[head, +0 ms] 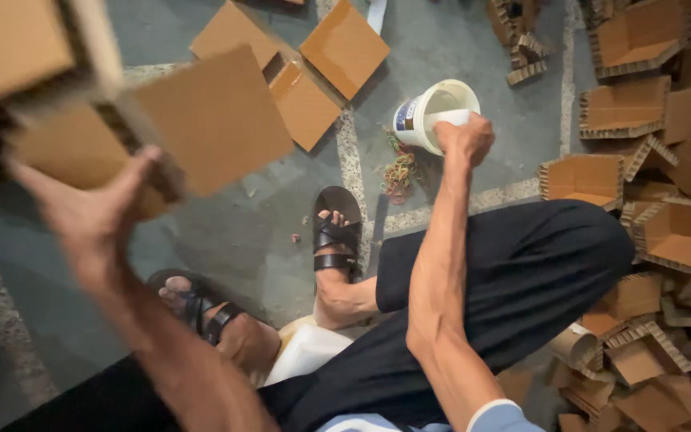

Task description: The person sits on the floor and applies glue to the edges of small cardboard pieces using a roller. They then press the pieces together to form small boxes and secure them with rubber bands.

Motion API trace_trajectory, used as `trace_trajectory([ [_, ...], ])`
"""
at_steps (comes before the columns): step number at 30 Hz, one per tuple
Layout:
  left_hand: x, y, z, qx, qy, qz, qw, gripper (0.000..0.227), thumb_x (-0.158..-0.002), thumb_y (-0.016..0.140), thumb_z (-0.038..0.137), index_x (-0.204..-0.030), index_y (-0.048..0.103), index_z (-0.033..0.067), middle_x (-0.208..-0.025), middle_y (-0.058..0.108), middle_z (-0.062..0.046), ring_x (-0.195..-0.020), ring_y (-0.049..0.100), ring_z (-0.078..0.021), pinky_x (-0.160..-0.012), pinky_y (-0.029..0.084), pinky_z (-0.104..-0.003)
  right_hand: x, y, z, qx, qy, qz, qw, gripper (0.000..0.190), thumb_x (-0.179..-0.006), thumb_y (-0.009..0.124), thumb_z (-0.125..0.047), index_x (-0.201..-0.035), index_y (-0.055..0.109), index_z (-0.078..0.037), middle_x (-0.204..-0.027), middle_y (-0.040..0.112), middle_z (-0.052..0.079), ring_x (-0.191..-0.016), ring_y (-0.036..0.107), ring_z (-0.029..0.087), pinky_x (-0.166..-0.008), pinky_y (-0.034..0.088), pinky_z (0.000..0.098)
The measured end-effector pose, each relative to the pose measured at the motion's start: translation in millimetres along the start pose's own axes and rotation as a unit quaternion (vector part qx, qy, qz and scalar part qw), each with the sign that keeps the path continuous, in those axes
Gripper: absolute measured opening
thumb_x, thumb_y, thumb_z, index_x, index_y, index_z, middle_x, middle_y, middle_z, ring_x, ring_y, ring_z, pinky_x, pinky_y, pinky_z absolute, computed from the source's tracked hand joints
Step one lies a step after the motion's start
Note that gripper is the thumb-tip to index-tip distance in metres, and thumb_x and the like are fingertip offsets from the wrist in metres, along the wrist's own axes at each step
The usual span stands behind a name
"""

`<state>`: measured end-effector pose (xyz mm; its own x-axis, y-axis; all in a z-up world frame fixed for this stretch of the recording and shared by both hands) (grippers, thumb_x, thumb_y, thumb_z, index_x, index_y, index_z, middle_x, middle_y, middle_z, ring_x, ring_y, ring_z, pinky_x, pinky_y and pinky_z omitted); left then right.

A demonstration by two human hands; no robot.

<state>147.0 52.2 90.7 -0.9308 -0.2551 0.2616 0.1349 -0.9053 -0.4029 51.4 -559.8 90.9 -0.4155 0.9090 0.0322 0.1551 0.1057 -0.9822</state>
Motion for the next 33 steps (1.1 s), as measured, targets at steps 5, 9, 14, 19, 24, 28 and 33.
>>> trace_trajectory([
  [5,61.8,35.3,-51.2,-0.079,-0.095,0.069,0.990,0.094,-0.081,0.092,0.057,-0.136,0.050,-0.0069,-0.125,0.064,-0.025,-0.113,0.062,-0.0311,-0.095,0.051,-0.044,-5.1,-16.1,9.3,-0.129,0.001,0.005,0.992,0.044,-0.055,0.089,-0.031,-0.090,0.080,-0.004,-0.089,0.078,0.015,-0.081,0.078,0.028,-0.075,0.061,0.0380],
  [9,83.4,35.1,-100.0,0.058,-0.203,0.094,0.973,0.071,-0.092,0.070,0.064,-0.114,0.067,-0.0032,-0.103,0.075,-0.016,-0.089,0.071,-0.0234,-0.078,0.058,-0.040,-9.8,-51.4,20.7,-0.171,-0.034,0.091,0.981,0.043,-0.062,0.084,-0.032,-0.090,0.079,0.000,-0.086,0.079,0.018,-0.077,0.078,0.027,-0.074,0.060,0.0385],
  [14,76.0,32.0,-128.7,0.082,-0.185,0.108,0.973,0.062,-0.098,0.063,0.057,-0.113,0.068,-0.0028,-0.101,0.076,-0.015,-0.088,0.072,-0.0222,-0.077,0.058,-0.038,1.6,-41.1,-1.1,-0.078,0.016,-0.045,0.996,0.042,-0.069,0.080,-0.037,-0.086,0.078,0.001,-0.082,0.076,0.018,-0.070,0.071,0.024,-0.066,0.056,0.0365],
  [19,69.5,46.3,-138.7,0.015,-0.107,0.133,0.985,0.054,-0.105,0.062,0.046,-0.117,0.061,-0.0060,-0.108,0.071,-0.021,-0.097,0.066,-0.0286,-0.089,0.052,-0.043,64.1,-34.6,-38.7,-0.282,0.044,-0.284,0.915,0.030,-0.083,0.071,-0.030,-0.093,0.075,-0.002,-0.069,0.067,0.006,-0.052,0.055,0.012,-0.043,0.036,0.0278],
  [24,71.3,56.2,-109.0,0.107,-0.046,0.131,0.984,0.051,-0.102,0.065,0.041,-0.126,0.059,-0.0034,-0.115,0.071,-0.019,-0.104,0.067,-0.0262,-0.094,0.053,-0.040,161.3,-13.9,-141.1,-0.322,-0.197,-0.408,0.831,0.023,-0.091,0.078,-0.026,-0.096,0.074,-0.004,-0.073,0.069,0.000,-0.058,0.063,0.008,-0.051,0.051,0.0241],
  [28,71.8,53.0,-82.0,0.121,-0.044,0.121,0.984,0.059,-0.102,0.067,0.039,-0.140,0.051,-0.0033,-0.126,0.069,-0.019,-0.113,0.066,-0.0250,-0.099,0.052,-0.038,248.6,-8.1,-199.4,-0.238,-0.443,-0.343,0.794,0.031,-0.084,0.081,-0.028,-0.103,0.076,-0.005,-0.082,0.077,0.004,-0.069,0.071,0.014,-0.061,0.057,0.0288],
  [33,72.4,50.0,-64.9,0.176,-0.009,0.111,0.978,0.063,-0.104,0.067,0.031,-0.152,0.044,-0.0019,-0.138,0.065,-0.018,-0.122,0.066,-0.0231,-0.105,0.052,-0.035,286.3,14.7,-205.0,-0.086,-0.456,-0.359,0.810,0.031,-0.077,0.075,-0.031,-0.088,0.077,-0.003,-0.078,0.076,0.014,-0.071,0.075,0.023,-0.071,0.060,0.0364],
])
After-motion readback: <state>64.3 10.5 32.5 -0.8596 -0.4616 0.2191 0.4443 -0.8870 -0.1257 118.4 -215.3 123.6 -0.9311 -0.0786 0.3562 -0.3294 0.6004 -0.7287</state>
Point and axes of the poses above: each hand's wrist, its own x-axis away from the middle knuckle, its own y-axis out of the palm, z = x × y, the point moved 8 cm from there along -x, towards the middle knuckle
